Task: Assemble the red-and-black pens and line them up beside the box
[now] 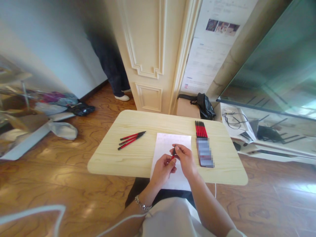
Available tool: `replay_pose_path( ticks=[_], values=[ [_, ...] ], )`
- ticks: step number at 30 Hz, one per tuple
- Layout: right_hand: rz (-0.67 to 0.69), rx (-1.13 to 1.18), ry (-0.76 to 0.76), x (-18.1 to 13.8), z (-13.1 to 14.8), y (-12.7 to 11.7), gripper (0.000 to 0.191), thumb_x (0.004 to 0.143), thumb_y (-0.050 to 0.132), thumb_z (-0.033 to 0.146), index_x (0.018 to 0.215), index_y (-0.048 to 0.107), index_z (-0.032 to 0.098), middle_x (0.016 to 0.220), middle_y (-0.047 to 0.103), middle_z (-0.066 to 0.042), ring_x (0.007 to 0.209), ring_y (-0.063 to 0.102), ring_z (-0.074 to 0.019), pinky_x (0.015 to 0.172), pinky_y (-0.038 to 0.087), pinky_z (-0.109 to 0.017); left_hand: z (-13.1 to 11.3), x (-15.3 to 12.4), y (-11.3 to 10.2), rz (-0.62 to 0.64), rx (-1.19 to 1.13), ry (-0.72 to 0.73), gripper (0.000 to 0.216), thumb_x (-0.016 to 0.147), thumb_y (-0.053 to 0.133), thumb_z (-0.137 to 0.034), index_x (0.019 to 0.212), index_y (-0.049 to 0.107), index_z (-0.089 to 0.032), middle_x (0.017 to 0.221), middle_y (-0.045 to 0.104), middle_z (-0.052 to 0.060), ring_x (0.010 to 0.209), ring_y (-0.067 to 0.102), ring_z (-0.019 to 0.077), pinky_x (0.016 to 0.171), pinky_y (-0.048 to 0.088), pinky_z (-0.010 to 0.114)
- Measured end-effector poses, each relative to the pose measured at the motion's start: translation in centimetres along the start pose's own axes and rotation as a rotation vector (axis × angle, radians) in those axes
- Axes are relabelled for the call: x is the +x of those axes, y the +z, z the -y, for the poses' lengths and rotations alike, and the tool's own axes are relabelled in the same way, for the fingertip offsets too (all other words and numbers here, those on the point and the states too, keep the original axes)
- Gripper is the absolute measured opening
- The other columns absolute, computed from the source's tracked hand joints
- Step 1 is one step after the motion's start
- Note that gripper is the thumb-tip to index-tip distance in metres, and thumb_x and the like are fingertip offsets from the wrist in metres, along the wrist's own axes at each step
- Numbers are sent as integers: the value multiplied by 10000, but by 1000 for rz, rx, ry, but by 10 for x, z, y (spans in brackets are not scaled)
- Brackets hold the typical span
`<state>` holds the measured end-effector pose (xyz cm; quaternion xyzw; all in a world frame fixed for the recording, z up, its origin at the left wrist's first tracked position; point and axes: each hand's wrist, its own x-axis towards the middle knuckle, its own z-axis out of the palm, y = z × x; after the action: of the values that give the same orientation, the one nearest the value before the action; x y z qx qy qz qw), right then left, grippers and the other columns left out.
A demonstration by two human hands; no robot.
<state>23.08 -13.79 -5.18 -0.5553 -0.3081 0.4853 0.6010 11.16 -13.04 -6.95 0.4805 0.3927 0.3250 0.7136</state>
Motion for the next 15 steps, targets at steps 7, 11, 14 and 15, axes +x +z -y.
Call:
replay_pose_path(
  ticks=[7, 11, 14, 15],
  values=[
    [-155, -30, -1, -3, -7, 18, 385, 807, 521, 537, 772, 617, 166, 694, 610, -43, 532, 498, -121, 395, 368, -212, 1, -2, 3, -107, 195, 116, 288, 828, 545, -446, 764, 584, -167, 538, 495, -43, 480, 449, 95, 469, 328, 213],
    [-96, 89, 40, -2, -14, 16, 376, 807, 524, 540, 806, 603, 172, 656, 584, -20, 449, 443, -96, 325, 297, -196, 6, -5, 5, -31, 39, 4, 376, 846, 496, -485, 655, 532, -163, 478, 386, -61, 406, 321, 66, 416, 227, 212],
    [29, 191, 143, 0, -16, 9, 404, 809, 507, 559, 902, 610, 179, 703, 621, -30, 405, 435, -91, 306, 281, -205, 8, -6, 7, 29, -120, -81, 405, 842, 487, -512, 645, 515, -160, 468, 384, -65, 381, 286, 56, 404, 201, 209],
    [72, 209, 170, 1, -16, 7, 425, 814, 494, 566, 943, 613, 178, 743, 642, -44, 416, 454, -96, 314, 291, -210, 7, -6, 7, 39, -148, -88, 399, 837, 498, -511, 658, 527, -155, 485, 422, -54, 389, 313, 57, 407, 217, 209]
  ],
)
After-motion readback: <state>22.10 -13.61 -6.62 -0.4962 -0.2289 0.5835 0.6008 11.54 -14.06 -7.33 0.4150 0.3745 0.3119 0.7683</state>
